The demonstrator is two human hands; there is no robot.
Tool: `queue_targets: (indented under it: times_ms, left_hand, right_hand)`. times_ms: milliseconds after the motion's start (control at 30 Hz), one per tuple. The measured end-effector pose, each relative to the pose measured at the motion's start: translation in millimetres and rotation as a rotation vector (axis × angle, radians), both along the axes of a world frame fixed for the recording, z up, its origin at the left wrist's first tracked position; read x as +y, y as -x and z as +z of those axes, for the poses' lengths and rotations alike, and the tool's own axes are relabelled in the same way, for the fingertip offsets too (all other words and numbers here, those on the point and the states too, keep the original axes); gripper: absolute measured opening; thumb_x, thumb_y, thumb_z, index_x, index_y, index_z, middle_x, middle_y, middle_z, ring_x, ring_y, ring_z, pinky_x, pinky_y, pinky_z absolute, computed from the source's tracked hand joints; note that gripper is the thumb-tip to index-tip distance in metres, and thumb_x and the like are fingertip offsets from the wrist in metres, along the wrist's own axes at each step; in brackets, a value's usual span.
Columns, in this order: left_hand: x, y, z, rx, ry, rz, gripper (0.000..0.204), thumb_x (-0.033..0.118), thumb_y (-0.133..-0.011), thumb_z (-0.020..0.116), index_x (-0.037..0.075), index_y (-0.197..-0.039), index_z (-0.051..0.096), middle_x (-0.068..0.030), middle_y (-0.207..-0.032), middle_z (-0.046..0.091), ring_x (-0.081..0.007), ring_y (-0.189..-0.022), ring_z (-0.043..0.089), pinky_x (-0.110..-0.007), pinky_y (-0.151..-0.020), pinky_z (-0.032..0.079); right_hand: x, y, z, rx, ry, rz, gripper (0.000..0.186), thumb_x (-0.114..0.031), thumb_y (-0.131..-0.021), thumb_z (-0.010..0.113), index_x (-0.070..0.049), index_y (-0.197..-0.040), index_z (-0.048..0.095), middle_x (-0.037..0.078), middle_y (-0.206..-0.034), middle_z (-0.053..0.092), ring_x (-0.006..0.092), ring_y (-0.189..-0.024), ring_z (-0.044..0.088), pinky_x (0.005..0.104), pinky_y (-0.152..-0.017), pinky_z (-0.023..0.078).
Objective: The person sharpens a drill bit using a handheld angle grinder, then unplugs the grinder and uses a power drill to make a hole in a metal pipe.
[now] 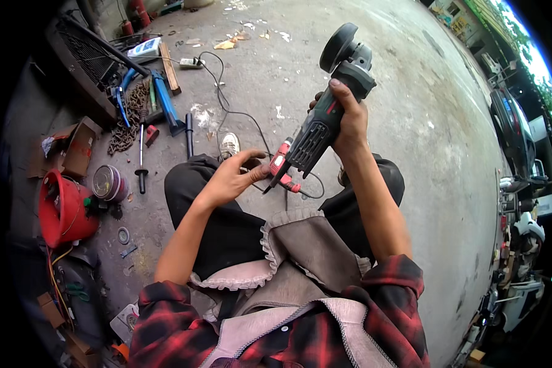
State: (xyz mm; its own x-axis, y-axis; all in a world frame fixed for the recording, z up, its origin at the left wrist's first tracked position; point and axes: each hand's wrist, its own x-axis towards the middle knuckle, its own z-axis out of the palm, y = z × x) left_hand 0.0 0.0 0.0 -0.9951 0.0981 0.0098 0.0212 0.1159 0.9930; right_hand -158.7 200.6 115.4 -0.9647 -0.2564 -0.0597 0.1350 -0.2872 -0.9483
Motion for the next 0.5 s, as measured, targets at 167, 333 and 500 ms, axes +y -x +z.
queue_targets:
  times_ms: [167, 333, 500]
  left_hand:
    - [-45, 81, -30, -0.255, 0.239, -0.166, 0.049, 0.036, -0.098, 0.073, -0.003, -0.126, 0.062, -0.0117, -0.102, 0.071, -0.0158, -0.092, 0.066, -0.033, -0.083, 0.054]
    - [-54, 193, -82, -0.362, 0.657, -0.511, 0.049, 0.037, -0.094, 0.074, -0.002, -0.124, 0.064, -0.0208, -0.091, 0.072, -0.0279, -0.085, 0.07, -0.039, -0.077, 0.055]
    - [-49, 352, -238, -0.185, 0.966, -0.571, 0.048, 0.04, -0.091, 0.072, -0.002, -0.114, 0.07, -0.0229, -0.104, 0.074, -0.036, -0.096, 0.072, -0.043, -0.083, 0.056]
  right_hand:
    - [39, 85, -85, -0.18, 0.071, -0.134, 0.047, -0.032, -0.088, 0.078, 0.004, -0.108, 0.055, 0.016, -0.086, 0.067, 0.0266, -0.073, 0.071, 0.0414, -0.064, 0.063]
    - [87, 125, -179, -0.316, -0.015, -0.299, 0.048, -0.031, -0.086, 0.08, 0.003, -0.109, 0.056, 0.015, -0.085, 0.067, 0.0254, -0.071, 0.071, 0.0394, -0.063, 0.063]
    - [99, 124, -180, -0.602, 0.058, -0.303, 0.042, -0.035, -0.09, 0.074, 0.004, -0.101, 0.06, 0.015, -0.083, 0.067, 0.0241, -0.071, 0.071, 0.0388, -0.061, 0.062]
